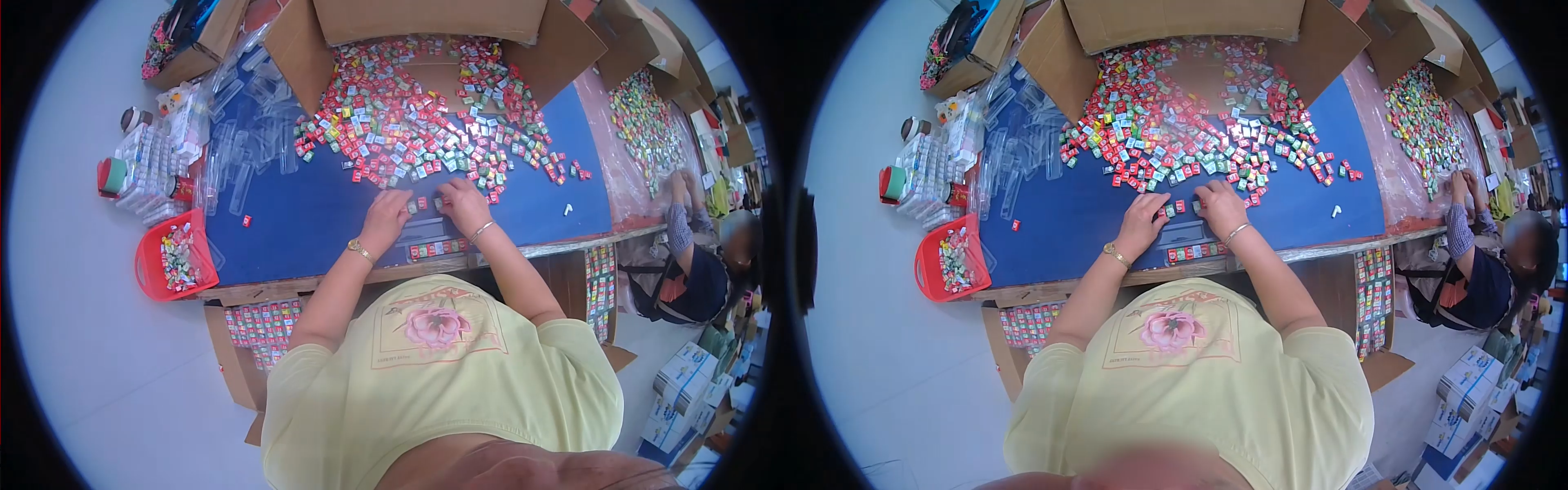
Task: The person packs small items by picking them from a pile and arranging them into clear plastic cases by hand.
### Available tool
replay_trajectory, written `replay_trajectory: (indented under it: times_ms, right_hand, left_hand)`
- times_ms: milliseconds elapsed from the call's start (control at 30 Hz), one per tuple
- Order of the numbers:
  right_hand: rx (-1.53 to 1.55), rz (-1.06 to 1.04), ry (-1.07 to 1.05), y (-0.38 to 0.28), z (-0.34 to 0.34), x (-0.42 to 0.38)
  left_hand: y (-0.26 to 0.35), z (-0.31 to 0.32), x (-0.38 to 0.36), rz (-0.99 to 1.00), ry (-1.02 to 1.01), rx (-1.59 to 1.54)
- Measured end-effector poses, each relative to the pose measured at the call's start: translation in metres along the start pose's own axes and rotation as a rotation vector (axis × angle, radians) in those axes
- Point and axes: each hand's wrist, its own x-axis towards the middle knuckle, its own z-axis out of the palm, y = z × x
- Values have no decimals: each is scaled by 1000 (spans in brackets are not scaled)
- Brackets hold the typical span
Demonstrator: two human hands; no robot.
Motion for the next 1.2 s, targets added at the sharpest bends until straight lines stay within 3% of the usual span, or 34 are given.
replay_trajectory:
  times_ms: [167, 300, 367, 533, 633, 800, 900, 1033, 1200]
  right_hand:
    - [129, -2, -149, 9, 6, 2]
    - [115, 53, -25, 30, -7, 9]
    - [-129, 92, 198, 44, -16, 13]
    - [-231, 109, 117, 49, -14, 6]
    - [-175, 84, 233, 54, -9, -4]
    - [-46, 101, 193, 54, -12, -11]
    - [110, -68, 95, 33, -15, -10]
    - [191, -126, -61, 16, -7, -5]
    - [283, -5, -38, 29, -5, -2]
  left_hand:
    - [5, 9, 2, 21, -73, 22]
    - [12, 3, 5, -25, -59, 18]
    - [15, 2, 3, -49, -51, 9]
    - [17, 5, 11, -84, -101, 1]
    - [17, 5, 9, -100, -98, 5]
    - [10, 2, 6, -117, -89, 20]
    - [8, 2, 4, -126, -105, 44]
    - [8, 4, 5, -118, -79, 4]
    - [4, -8, 12, -135, 80, 54]
